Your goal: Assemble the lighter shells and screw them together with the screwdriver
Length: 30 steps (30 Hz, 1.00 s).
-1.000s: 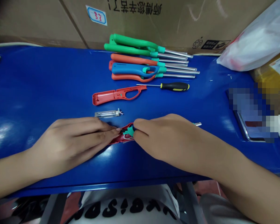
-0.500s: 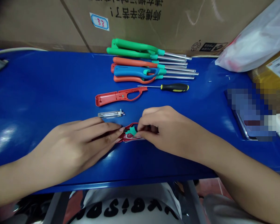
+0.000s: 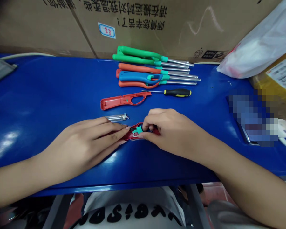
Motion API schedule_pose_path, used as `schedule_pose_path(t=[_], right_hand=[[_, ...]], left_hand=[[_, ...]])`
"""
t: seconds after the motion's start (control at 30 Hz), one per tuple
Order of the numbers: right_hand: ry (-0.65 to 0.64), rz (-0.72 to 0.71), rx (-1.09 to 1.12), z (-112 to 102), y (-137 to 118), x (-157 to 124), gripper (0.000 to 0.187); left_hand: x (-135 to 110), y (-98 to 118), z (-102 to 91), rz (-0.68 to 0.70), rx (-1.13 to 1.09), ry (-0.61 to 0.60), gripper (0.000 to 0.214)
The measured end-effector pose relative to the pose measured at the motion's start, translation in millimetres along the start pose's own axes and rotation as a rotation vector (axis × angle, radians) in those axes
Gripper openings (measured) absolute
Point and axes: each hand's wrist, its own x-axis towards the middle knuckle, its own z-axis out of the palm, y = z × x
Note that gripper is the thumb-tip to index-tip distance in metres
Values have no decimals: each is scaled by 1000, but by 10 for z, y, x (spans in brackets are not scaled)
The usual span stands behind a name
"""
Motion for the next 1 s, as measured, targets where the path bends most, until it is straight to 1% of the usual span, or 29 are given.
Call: schedule_pose_path(t=[0.13,0.23,0.33,0.43,0.57,0.63,0.7,0.77,0.9,1.0], right_hand=[[-13,-24,-17,-6,15,-4,9],[-7,-13,-21,20,-2,1,8],[30,29,34,55,-37,24,10],[59,74,67,32,-60,49,14],[72,83,49,-155,21,28,23],[-5,53,11,-274,109,-15,25],[-107,32,-58,-364,197,-67,22],[-174,16,-128,-410,258,-110,19],[-263,3,-189,-415,266,-145,7],[-257,-41,-210,-423,227,-149,15]], left_hand=[[-1,-30,8,-48,-89,59,38],[1,-40,14,-109,-181,48,42],[10,-43,21,-124,-246,27,40],[24,-38,9,-111,-232,-19,38],[25,-27,-36,-72,-101,-91,33],[15,-27,-55,-61,-20,-102,33],[4,-31,-64,-56,41,-106,34],[0,-36,-65,-48,71,-105,35],[8,-40,-58,-34,77,-106,35],[13,-38,-57,-32,66,-113,35]])
